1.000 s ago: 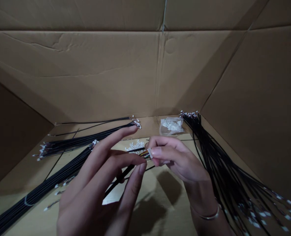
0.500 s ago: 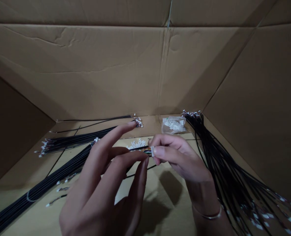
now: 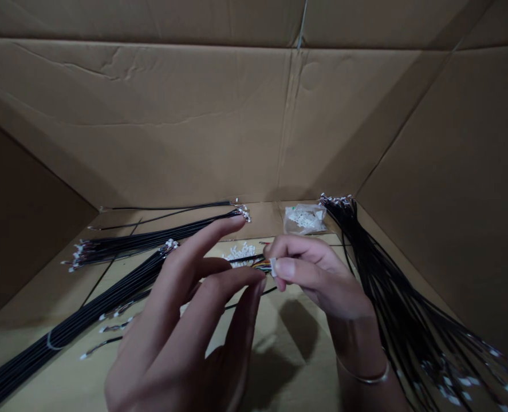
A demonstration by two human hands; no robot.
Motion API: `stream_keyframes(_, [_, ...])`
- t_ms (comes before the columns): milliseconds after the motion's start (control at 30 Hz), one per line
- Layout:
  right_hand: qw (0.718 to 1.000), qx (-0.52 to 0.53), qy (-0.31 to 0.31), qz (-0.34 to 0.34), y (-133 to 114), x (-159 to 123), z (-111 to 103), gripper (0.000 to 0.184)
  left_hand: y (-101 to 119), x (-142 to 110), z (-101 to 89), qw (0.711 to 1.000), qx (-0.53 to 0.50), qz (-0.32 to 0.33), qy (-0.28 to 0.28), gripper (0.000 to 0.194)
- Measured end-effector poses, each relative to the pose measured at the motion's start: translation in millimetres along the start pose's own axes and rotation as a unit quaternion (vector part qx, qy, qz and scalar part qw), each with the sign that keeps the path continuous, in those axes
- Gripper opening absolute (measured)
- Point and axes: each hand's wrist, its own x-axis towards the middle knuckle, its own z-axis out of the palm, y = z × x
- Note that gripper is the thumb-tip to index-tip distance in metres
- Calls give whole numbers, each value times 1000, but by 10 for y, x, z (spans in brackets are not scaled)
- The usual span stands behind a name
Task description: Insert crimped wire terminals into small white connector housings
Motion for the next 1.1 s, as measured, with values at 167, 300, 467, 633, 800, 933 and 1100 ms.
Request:
stream_keyframes(167, [1000, 0, 1, 2, 3, -2, -8, 24, 10, -7, -33, 1000, 6, 5, 3, 22])
stream_keyframes(300, [1000, 11, -10, -8, 9, 5, -9, 23, 11, -4, -40, 1000, 6, 8, -4, 21])
stream_keyframes(467, [1000, -5, -6, -7, -12, -10, 8, 24, -4, 7, -13, 999, 27, 16, 4, 19])
stream_keyframes(633, [999, -38, 7, 2, -53, -53, 27, 25, -31, -11, -15, 999, 33, 17, -16, 22])
stream_keyframes(800, [998, -55, 11, 18, -69, -89, 45, 24, -92, 16, -7, 998, 14, 41, 38, 19])
stream_keyframes(933, [1000, -11, 6, 18, -63, -85, 50, 25, -143, 36, -10, 998, 9, 59, 27, 21])
stream_keyframes(1100, [998, 50, 7, 25, -35, -69, 56, 22, -156, 36, -14, 997, -1, 72, 28, 25])
